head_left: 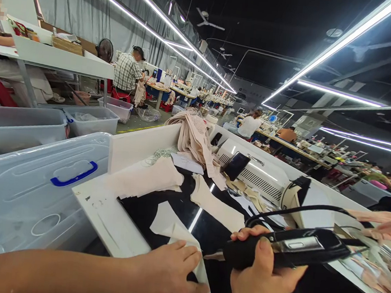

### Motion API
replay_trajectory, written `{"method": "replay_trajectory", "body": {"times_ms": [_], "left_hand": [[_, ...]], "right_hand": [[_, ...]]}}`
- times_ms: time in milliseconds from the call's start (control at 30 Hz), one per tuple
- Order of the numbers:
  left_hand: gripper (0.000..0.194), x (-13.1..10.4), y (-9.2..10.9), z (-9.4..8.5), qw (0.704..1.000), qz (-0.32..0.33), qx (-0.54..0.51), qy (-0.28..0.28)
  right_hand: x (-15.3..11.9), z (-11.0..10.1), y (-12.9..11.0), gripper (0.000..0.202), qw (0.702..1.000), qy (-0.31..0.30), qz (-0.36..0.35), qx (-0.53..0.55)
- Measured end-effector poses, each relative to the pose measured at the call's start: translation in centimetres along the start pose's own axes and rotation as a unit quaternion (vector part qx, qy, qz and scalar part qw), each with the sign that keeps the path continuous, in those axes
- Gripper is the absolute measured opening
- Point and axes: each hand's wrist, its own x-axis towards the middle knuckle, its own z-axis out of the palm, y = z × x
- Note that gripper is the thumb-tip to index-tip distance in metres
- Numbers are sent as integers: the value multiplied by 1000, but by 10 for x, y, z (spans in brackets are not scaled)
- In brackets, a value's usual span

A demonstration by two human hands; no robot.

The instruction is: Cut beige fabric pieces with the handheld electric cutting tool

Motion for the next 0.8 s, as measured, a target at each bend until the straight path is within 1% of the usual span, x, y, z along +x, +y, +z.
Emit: {"method": "replay_trajectory", "body": {"times_ms": [233, 433, 667, 800], "left_hand": [[53, -3, -2, -5, 1000, 3, 4, 4], [56, -5, -5, -2, 1000, 0, -14, 9], [57, -6, -9, -5, 999, -16, -43, -14], [59, -8, -13, -5, 999, -9, -51, -2]], "right_hand": [[-2, 2, 0, 49, 1000, 1, -1, -4], [-2, 2, 4, 39, 1000, -4, -5, 2], [-4, -3, 11, 31, 1000, -23, -10, -6], [-5, -1, 12, 29, 1000, -25, -8, -10]]}}
